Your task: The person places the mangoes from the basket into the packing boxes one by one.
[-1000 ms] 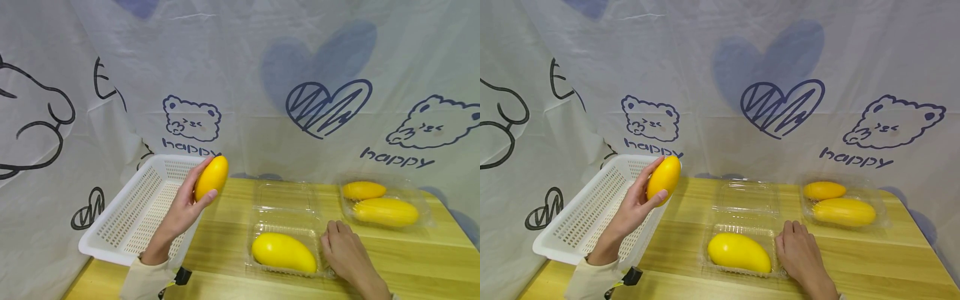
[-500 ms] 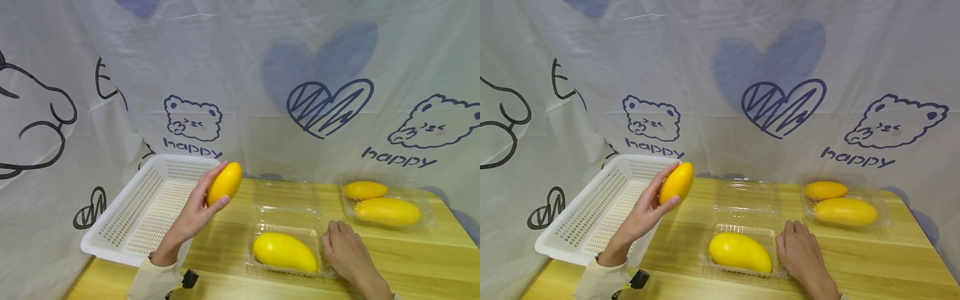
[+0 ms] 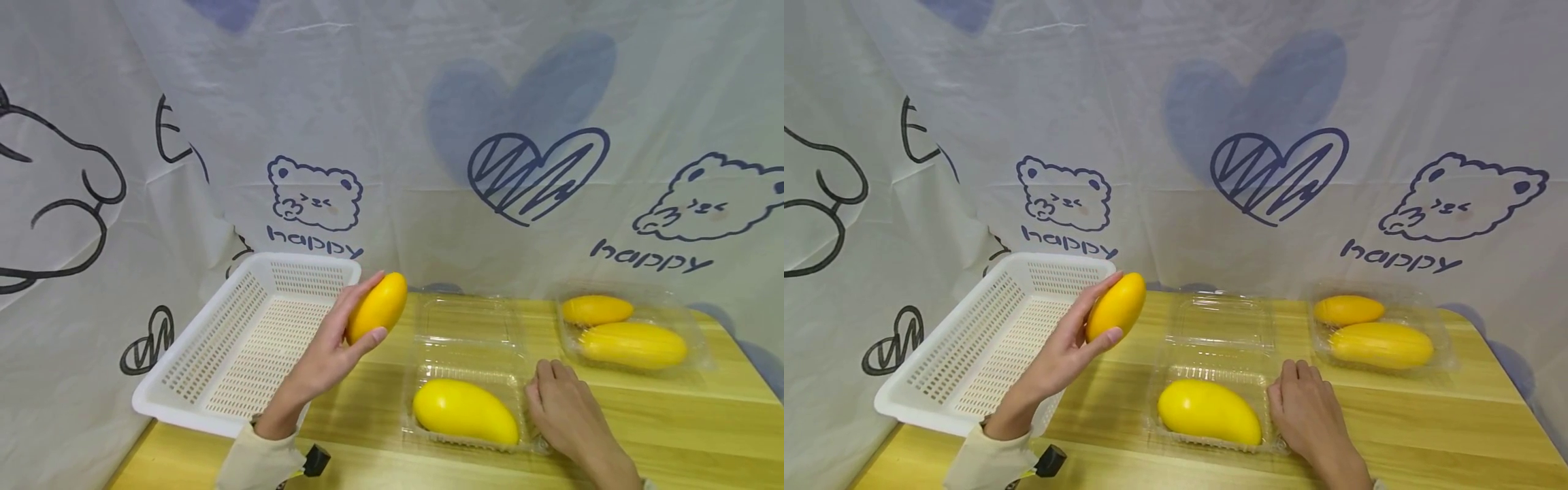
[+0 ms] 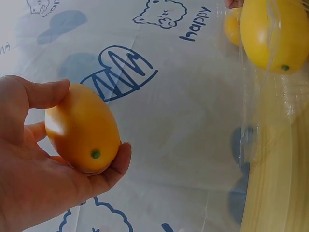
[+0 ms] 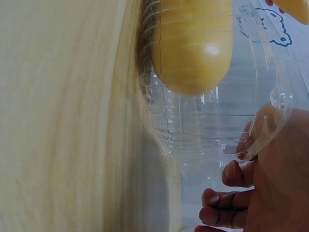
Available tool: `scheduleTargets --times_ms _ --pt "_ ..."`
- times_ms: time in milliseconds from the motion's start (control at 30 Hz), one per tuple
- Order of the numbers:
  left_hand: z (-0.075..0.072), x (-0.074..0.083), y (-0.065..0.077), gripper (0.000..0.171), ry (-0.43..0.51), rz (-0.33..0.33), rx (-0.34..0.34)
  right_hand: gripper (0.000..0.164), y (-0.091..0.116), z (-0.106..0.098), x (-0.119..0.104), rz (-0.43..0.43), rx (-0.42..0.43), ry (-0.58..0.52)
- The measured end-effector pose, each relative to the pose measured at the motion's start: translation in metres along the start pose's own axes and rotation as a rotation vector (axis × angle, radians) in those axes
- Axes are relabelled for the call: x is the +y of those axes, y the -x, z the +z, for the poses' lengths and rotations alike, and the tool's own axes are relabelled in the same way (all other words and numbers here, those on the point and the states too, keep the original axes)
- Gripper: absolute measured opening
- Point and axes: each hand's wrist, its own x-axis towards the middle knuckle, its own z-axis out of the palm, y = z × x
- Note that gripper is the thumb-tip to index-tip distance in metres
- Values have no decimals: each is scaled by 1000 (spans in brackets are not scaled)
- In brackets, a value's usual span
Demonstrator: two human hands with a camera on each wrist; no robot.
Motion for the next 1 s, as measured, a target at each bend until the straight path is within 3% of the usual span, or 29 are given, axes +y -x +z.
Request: scheduleTargets --times_ms 367,733,1000 --pt "10 1 0 70 -20 2 -16 20 -1 0 0 4 -3 9" --pt "34 -3 -5 71 -81 41 -70 19 -1 0 0 0 -2 17" --pt "42 -7 -6 69 -104 54 -93 19 0 0 -1 3 -2 11"
